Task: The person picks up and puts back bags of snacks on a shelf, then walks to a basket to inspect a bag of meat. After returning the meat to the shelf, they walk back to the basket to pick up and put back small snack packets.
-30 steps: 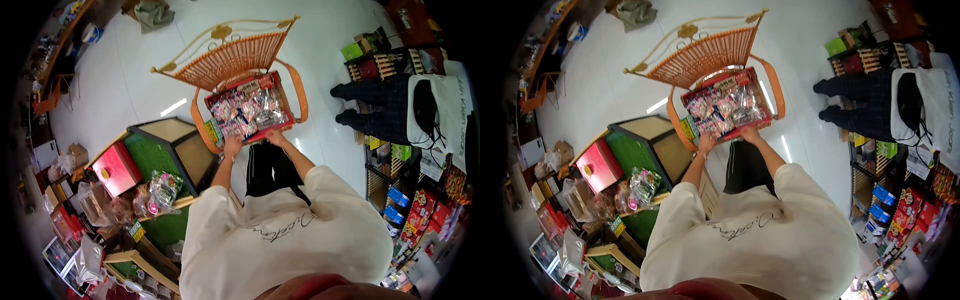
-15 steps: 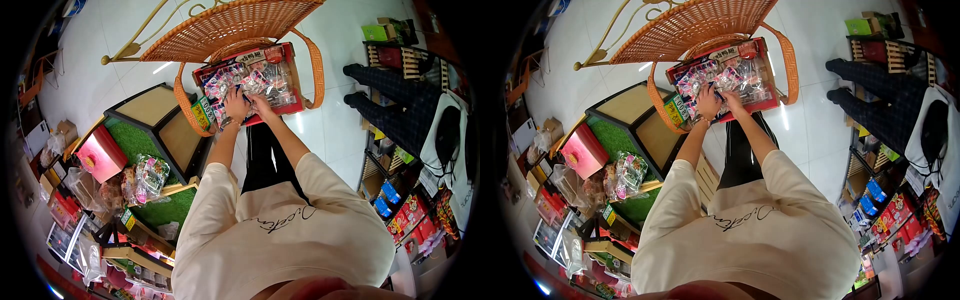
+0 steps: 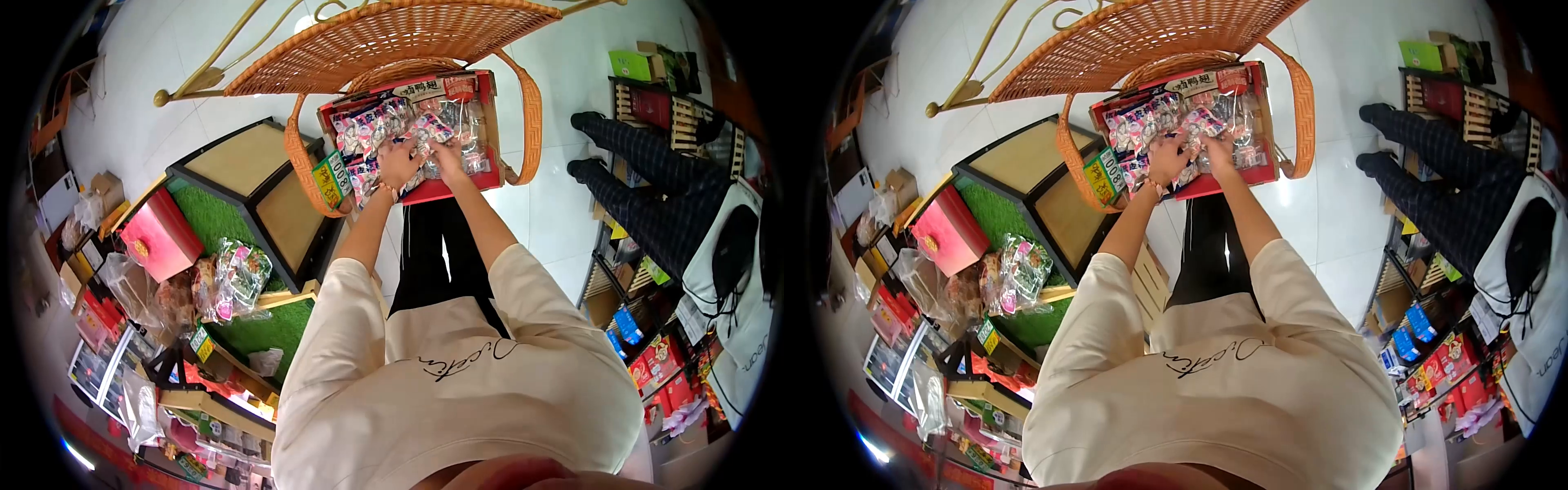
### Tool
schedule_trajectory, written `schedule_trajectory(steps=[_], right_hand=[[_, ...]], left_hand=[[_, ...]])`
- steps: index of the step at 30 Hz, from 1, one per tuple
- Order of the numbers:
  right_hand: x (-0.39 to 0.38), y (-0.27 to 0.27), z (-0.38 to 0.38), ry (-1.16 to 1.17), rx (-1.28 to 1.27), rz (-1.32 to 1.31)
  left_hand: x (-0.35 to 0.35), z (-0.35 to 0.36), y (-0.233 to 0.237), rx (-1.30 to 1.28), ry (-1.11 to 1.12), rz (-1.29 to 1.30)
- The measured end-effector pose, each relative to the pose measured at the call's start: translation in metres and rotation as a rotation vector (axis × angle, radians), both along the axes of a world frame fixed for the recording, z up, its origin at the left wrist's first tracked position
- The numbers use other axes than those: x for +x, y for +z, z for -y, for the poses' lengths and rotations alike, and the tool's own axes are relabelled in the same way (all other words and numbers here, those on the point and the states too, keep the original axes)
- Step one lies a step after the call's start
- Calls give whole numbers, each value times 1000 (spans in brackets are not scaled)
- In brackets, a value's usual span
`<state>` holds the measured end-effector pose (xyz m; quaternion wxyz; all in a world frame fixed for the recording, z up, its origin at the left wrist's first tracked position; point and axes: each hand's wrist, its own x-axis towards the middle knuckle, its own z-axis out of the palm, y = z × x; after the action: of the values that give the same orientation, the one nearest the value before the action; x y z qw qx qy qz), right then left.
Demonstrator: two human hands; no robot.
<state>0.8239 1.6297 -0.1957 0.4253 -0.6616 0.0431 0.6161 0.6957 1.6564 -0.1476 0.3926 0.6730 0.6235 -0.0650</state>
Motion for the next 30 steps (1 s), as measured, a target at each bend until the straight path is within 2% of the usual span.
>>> schedule_trajectory(steps=[2, 4, 5, 7, 9, 12, 14, 16, 18, 20, 22, 26, 28, 30], right_hand=[[6, 30, 4, -50, 40, -112], [18, 40, 13, 25, 65, -108], [25, 52, 16, 57, 103, -109], [37, 79, 26, 114, 180, -136], [47, 127, 26, 305, 158, -155], [60, 184, 30, 656, 238, -180], [60, 217, 29, 846, 345, -193], [53, 250, 24, 914, 320, -202], [45, 279, 24, 951, 302, -227], [33, 297, 26, 999, 399, -228], [19, 312, 30, 983, 289, -246], [-2, 316, 52, 1114, 431, -303], [-15, 313, 64, 1180, 504, -339], [-24, 347, 74, 1260, 488, -373]], left_hand=[[-5, 14, -3, 26, 46, 109], [-10, 27, -2, 99, 94, 225], [-9, 25, 25, 56, 134, 214], [-11, 33, 43, 129, 333, 363], [-13, 43, 61, 205, 459, 509], [-17, 57, 116, -338, 726, 929], [-22, 68, 156, -360, 539, 798], [-12, 78, 222, -246, 730, 919], [-14, 102, 234, -194, 861, 955], [-18, 107, 241, -110, 975, 1002], [-20, 128, 261, -35, 1097, 1046], [-23, 167, 289, 154, 1254, 949], [-24, 187, 288, 242, 1320, 963], [-19, 212, 310, 313, 1404, 1009]])
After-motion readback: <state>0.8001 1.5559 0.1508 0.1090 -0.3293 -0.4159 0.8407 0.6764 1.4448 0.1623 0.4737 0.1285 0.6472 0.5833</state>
